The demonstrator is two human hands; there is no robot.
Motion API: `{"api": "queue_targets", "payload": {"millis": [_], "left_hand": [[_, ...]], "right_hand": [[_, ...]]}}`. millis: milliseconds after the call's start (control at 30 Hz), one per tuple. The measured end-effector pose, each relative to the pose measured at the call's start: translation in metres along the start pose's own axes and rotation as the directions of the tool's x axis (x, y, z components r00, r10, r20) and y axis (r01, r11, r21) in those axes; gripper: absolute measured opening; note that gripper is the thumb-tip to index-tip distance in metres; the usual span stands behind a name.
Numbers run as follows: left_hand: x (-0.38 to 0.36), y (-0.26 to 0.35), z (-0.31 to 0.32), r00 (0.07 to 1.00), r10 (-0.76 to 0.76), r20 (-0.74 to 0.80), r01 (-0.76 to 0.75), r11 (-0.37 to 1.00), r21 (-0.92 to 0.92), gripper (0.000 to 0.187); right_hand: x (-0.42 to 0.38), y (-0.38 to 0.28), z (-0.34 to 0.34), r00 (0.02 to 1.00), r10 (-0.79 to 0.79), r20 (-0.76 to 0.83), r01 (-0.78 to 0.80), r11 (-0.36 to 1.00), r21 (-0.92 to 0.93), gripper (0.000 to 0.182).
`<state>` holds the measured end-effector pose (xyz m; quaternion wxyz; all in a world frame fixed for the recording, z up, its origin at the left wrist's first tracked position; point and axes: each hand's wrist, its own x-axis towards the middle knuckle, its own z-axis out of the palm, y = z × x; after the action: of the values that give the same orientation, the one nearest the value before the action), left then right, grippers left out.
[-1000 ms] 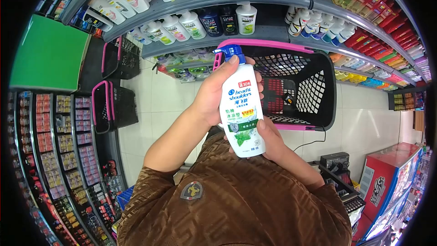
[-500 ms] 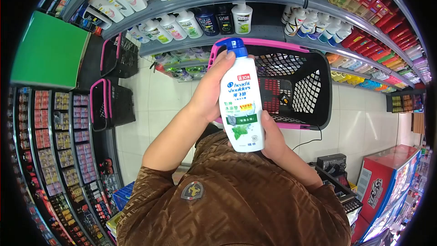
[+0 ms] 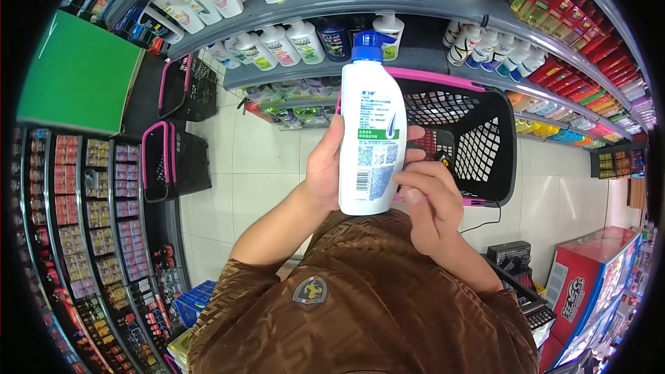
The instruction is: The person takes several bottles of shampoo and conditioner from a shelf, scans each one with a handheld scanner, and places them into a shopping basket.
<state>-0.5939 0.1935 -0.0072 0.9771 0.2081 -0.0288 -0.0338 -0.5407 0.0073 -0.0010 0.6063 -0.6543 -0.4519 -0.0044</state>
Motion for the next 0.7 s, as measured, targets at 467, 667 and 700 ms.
{"api": "queue_targets", "payload": {"millis": [467, 667, 700], "left_hand": [[0.014, -0.001, 0.002, 0.984, -0.021, 0.175, 0.04, 0.994, -0.105, 0.089], [0.017, 0.011, -0.005, 0.993, -0.057, 0.102, 0.067, 0.994, -0.09, 0.092], [0.016, 0.013, -0.007, 0.994, -0.053, 0.096, 0.062, 0.993, -0.096, 0.092]], "right_hand": [[-0.006, 0.002, -0.007, 0.988, 0.098, -0.121, -0.103, 0.994, -0.035, 0.02], [0.001, 0.008, 0.005, 0.975, 0.153, -0.163, -0.152, 0.988, 0.018, 0.018], [0.003, 0.011, 0.006, 0.975, 0.158, -0.155, -0.157, 0.987, 0.02, 0.018]]}}
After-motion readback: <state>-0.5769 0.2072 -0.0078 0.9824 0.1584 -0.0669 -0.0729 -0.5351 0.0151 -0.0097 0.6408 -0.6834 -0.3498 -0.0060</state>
